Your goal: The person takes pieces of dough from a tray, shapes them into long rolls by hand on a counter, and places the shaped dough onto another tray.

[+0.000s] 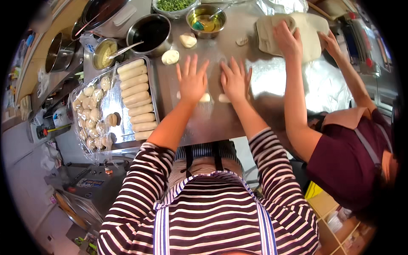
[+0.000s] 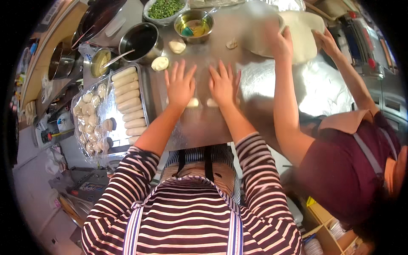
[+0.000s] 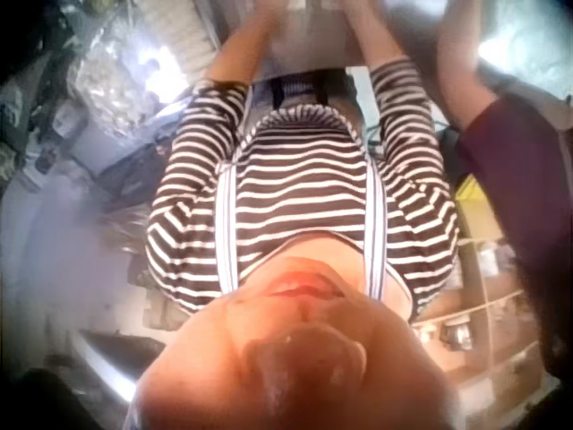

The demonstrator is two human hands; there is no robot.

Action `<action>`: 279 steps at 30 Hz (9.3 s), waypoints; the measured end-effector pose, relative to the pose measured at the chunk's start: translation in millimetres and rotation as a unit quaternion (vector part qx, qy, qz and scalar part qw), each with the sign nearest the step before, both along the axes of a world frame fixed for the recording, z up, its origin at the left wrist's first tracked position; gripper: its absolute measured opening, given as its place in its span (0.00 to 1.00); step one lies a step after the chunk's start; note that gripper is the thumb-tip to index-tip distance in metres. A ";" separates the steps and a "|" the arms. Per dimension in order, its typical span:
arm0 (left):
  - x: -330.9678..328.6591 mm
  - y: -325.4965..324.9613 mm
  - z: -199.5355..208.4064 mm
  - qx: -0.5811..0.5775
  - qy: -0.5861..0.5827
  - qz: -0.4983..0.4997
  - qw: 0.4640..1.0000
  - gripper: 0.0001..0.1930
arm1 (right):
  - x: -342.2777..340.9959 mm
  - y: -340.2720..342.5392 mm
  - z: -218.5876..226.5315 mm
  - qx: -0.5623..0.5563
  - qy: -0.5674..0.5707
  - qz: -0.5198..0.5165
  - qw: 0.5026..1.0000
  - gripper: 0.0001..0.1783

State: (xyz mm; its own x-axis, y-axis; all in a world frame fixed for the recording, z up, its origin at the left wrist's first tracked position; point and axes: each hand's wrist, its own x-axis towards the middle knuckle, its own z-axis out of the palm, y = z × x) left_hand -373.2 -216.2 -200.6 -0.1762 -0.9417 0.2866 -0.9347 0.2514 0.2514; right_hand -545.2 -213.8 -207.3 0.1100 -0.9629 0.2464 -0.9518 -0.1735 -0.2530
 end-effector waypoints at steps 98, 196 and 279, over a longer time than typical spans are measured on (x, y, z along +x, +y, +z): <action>167.0 132.9 19.6 0.057 0.885 0.371 0.274 0.12 | 134.5 46.3 62.3 0.151 -0.277 0.218 0.924 0.11; 243.9 49.9 39.2 -0.026 0.288 0.241 0.927 0.04 | 123.8 37.9 85.6 0.459 -0.755 -0.048 0.466 0.11; 224.4 41.7 35.1 0.006 0.176 0.156 0.972 0.02 | 121.8 49.2 79.6 0.525 -0.693 -0.063 0.491 0.12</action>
